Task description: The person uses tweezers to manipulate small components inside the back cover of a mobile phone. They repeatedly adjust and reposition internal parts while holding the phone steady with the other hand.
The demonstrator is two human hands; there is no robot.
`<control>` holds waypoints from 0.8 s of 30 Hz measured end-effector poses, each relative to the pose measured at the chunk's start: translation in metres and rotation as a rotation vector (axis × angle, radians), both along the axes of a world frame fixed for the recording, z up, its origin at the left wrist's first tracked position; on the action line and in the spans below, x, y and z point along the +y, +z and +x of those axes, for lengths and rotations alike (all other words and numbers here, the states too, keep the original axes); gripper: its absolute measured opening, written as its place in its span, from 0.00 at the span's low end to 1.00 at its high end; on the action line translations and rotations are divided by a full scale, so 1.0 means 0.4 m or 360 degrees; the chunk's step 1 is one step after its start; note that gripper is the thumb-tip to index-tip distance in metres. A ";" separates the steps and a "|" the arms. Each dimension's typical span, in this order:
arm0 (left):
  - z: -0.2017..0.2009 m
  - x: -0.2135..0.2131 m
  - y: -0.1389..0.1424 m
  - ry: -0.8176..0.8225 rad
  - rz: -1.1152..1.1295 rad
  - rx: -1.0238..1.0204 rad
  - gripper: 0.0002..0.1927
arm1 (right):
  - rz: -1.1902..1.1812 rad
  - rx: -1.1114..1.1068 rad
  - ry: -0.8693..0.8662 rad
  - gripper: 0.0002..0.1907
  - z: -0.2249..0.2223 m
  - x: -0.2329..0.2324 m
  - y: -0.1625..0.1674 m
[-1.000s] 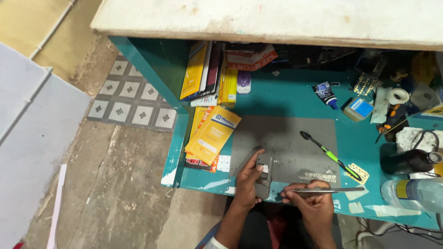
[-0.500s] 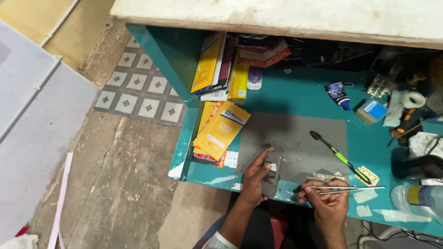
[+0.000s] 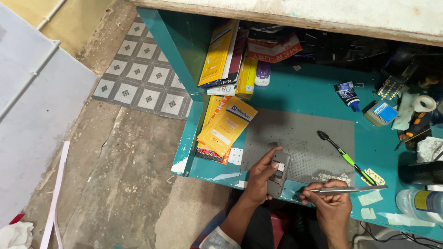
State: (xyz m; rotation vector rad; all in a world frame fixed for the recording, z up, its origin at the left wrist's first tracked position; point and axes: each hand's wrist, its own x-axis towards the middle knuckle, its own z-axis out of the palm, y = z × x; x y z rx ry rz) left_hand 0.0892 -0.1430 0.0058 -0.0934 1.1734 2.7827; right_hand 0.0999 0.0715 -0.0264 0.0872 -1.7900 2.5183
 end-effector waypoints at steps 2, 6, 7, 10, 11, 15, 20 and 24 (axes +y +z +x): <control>-0.001 0.002 -0.005 0.0019 -0.0010 0.0023 0.30 | 0.0056 -0.0032 0.0023 0.19 -0.001 -0.001 0.001; -0.004 0.003 0.000 0.0036 -0.0032 0.0054 0.30 | 0.0020 -0.0124 0.0084 0.13 -0.003 0.000 0.002; -0.003 0.003 0.004 0.0047 -0.0043 0.0053 0.29 | 0.0006 -0.0145 0.0107 0.11 -0.005 0.003 0.001; 0.005 0.006 0.017 0.0055 -0.0036 -0.0004 0.29 | 0.0138 -0.0113 0.0142 0.11 0.004 0.017 -0.003; 0.006 0.007 0.019 0.0042 -0.0008 -0.0044 0.30 | 0.0214 -0.0087 0.0145 0.11 0.010 0.021 -0.004; 0.012 0.015 0.014 0.0049 0.0041 -0.0032 0.29 | 0.0585 -0.0184 -0.0025 0.10 0.034 0.033 0.006; 0.020 0.022 -0.003 0.0106 -0.0040 -0.0018 0.29 | 0.0555 0.0133 0.0106 0.07 0.051 0.030 0.068; 0.017 0.029 -0.008 0.0149 0.0049 -0.0011 0.28 | 0.0295 0.0033 0.0267 0.10 0.062 0.020 0.123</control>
